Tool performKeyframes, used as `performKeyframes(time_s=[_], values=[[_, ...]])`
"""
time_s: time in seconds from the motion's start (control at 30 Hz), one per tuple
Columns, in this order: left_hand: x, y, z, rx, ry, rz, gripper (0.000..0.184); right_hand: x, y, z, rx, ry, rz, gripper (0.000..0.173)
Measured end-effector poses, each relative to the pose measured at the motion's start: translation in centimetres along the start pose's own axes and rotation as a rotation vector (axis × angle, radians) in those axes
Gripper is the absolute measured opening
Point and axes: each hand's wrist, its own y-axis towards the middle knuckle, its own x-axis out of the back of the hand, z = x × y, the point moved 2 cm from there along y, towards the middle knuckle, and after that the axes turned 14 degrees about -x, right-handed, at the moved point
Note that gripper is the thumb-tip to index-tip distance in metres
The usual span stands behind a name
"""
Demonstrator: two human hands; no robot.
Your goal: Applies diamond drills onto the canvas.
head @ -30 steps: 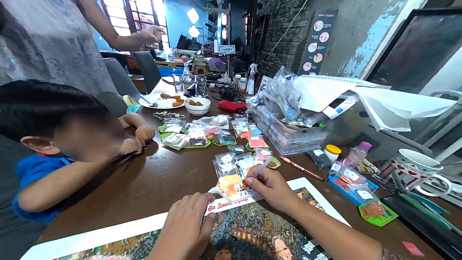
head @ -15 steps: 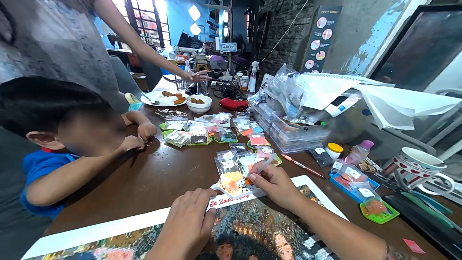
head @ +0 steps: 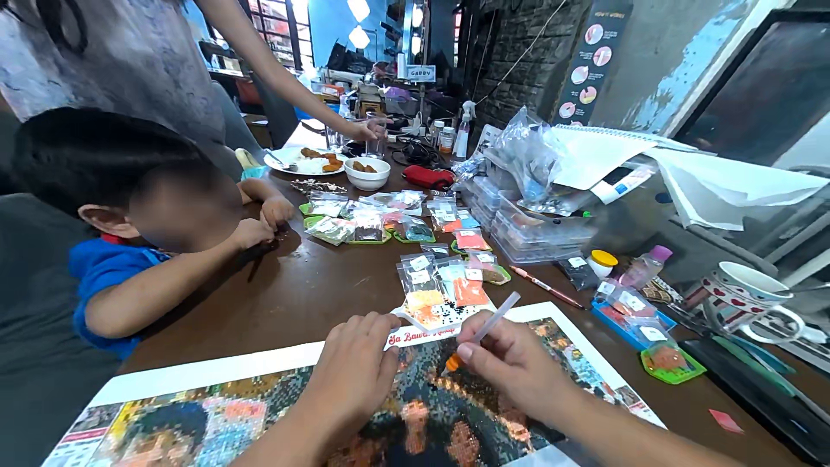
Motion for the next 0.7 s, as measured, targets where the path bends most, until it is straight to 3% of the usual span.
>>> performKeyframes(time_s=[0.2,0.7], values=[[0.2,0.0,-0.1,0.025,-0.006,0.044,0.036,-1.3,-0.7,-1.8,0.171,0.016,-0.067,0.018],[0.2,0.3,-0.3,0.043,-0.005,0.058,0.036,-1.6,-0.8,-2.3,0.207,-0.044,-0.029,0.017]])
